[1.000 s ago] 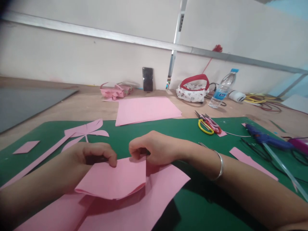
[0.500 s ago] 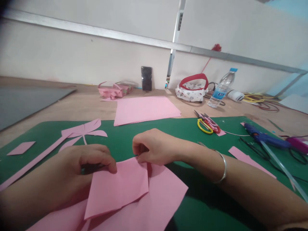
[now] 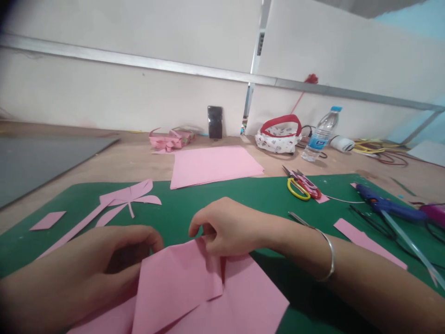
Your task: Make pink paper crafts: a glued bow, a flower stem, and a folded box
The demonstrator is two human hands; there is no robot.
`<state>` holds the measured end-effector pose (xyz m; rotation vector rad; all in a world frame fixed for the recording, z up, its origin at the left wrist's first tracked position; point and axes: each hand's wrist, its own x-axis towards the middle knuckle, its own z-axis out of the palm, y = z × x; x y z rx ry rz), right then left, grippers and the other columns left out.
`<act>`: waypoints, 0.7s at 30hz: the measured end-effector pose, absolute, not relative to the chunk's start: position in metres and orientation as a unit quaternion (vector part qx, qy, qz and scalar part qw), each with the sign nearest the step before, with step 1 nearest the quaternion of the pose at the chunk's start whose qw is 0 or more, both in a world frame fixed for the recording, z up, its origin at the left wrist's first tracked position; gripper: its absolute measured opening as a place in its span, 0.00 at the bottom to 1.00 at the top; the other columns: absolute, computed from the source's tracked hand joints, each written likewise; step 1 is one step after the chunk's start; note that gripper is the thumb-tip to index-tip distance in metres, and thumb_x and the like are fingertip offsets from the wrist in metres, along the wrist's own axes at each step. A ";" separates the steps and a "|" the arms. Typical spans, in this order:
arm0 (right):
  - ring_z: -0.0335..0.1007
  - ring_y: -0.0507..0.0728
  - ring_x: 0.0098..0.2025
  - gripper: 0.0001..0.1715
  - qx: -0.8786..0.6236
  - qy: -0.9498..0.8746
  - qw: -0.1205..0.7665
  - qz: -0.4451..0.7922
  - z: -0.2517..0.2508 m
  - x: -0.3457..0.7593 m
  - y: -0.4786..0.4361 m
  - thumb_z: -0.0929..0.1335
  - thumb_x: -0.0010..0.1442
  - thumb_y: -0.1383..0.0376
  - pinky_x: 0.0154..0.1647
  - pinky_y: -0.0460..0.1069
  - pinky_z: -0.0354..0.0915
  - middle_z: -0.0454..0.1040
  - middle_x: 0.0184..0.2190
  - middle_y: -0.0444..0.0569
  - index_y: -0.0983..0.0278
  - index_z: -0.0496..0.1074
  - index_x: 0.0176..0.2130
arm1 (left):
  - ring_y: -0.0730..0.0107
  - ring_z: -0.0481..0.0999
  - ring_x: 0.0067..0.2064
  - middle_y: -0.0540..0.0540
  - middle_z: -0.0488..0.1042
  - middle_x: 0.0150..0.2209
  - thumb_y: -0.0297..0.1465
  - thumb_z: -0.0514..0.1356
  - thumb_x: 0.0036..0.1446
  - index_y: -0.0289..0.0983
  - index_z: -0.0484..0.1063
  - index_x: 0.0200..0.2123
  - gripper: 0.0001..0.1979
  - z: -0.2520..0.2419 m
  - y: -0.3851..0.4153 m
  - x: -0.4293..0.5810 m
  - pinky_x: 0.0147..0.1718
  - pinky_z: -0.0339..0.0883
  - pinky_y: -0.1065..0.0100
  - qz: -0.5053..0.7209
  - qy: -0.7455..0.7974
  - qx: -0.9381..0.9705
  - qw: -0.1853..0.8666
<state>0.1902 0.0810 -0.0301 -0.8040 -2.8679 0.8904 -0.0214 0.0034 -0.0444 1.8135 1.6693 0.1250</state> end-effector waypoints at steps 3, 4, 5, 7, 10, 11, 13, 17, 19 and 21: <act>0.64 0.50 0.30 0.14 -0.239 -0.935 -0.018 0.261 -0.026 0.187 0.077 0.64 0.52 0.75 0.31 0.44 0.58 0.74 0.29 0.45 0.65 0.76 0.36 | 0.70 0.68 0.26 0.55 0.73 0.22 0.38 0.54 0.50 0.43 0.71 0.24 0.10 -0.042 -0.001 -0.018 0.22 0.54 0.69 0.067 0.654 0.693 0.295; 0.64 0.50 0.30 0.11 -0.235 -0.937 -0.028 0.259 -0.026 0.186 0.075 0.64 0.55 0.72 0.31 0.44 0.57 0.74 0.29 0.45 0.65 0.76 0.34 | 0.71 0.68 0.26 0.55 0.73 0.22 0.37 0.54 0.49 0.43 0.71 0.22 0.09 -0.041 -0.002 -0.017 0.22 0.54 0.69 0.070 0.657 0.697 0.280; 0.64 0.50 0.30 0.10 -0.233 -0.937 -0.034 0.259 -0.026 0.183 0.074 0.64 0.58 0.69 0.30 0.44 0.56 0.73 0.28 0.45 0.65 0.76 0.32 | 0.71 0.69 0.26 0.55 0.73 0.22 0.35 0.54 0.49 0.42 0.70 0.22 0.09 -0.041 -0.003 -0.015 0.23 0.54 0.69 0.074 0.657 0.702 0.266; 0.63 0.50 0.29 0.13 -0.238 -0.935 -0.043 0.259 -0.027 0.177 0.072 0.64 0.61 0.62 0.28 0.44 0.55 0.73 0.28 0.45 0.66 0.74 0.31 | 0.70 0.69 0.26 0.54 0.73 0.22 0.35 0.53 0.50 0.41 0.69 0.21 0.09 -0.040 -0.003 -0.013 0.23 0.53 0.69 0.086 0.648 0.713 0.253; 0.61 0.50 0.28 0.13 -0.238 -0.942 -0.057 0.229 -0.030 0.168 0.070 0.63 0.61 0.63 0.27 0.44 0.52 0.72 0.27 0.45 0.65 0.72 0.30 | 0.69 0.68 0.27 0.53 0.72 0.23 0.32 0.52 0.51 0.41 0.69 0.22 0.10 -0.038 -0.004 -0.009 0.24 0.53 0.68 0.099 0.645 0.720 0.237; 0.60 0.50 0.28 0.12 -0.236 -0.947 -0.061 0.209 -0.030 0.165 0.070 0.63 0.61 0.66 0.26 0.44 0.51 0.72 0.26 0.44 0.66 0.71 0.28 | 0.69 0.69 0.27 0.52 0.72 0.23 0.32 0.51 0.51 0.41 0.70 0.22 0.10 -0.037 -0.004 -0.008 0.24 0.54 0.68 0.099 0.647 0.716 0.241; 0.57 0.49 0.26 0.11 -0.233 -0.956 -0.069 0.164 -0.028 0.162 0.068 0.62 0.58 0.71 0.26 0.44 0.49 0.70 0.24 0.43 0.66 0.69 0.25 | 0.69 0.69 0.27 0.53 0.72 0.23 0.32 0.51 0.52 0.42 0.71 0.28 0.09 -0.035 -0.006 -0.008 0.26 0.56 0.68 0.113 0.650 0.702 0.268; 0.55 0.49 0.25 0.13 -0.245 -0.962 -0.058 0.110 -0.027 0.163 0.067 0.62 0.58 0.73 0.26 0.45 0.49 0.68 0.22 0.43 0.66 0.68 0.24 | 0.68 0.70 0.28 0.54 0.72 0.26 0.35 0.52 0.53 0.44 0.67 0.43 0.13 -0.033 -0.012 -0.014 0.27 0.58 0.68 0.144 0.635 0.689 0.318; 0.57 0.50 0.26 0.15 -0.256 -0.960 -0.023 0.107 -0.030 0.166 0.068 0.62 0.61 0.70 0.27 0.45 0.50 0.69 0.23 0.44 0.66 0.68 0.23 | 0.68 0.68 0.28 0.53 0.71 0.26 0.36 0.52 0.53 0.43 0.66 0.36 0.09 -0.035 -0.015 -0.019 0.25 0.55 0.67 0.113 0.648 0.695 0.290; 0.59 0.50 0.27 0.16 -0.261 -0.958 0.011 0.118 -0.034 0.170 0.071 0.63 0.63 0.66 0.28 0.45 0.52 0.71 0.24 0.45 0.66 0.70 0.25 | 0.68 0.64 0.26 0.51 0.69 0.25 0.37 0.49 0.54 0.41 0.62 0.27 0.08 -0.039 -0.017 -0.022 0.23 0.51 0.66 0.072 0.670 0.699 0.239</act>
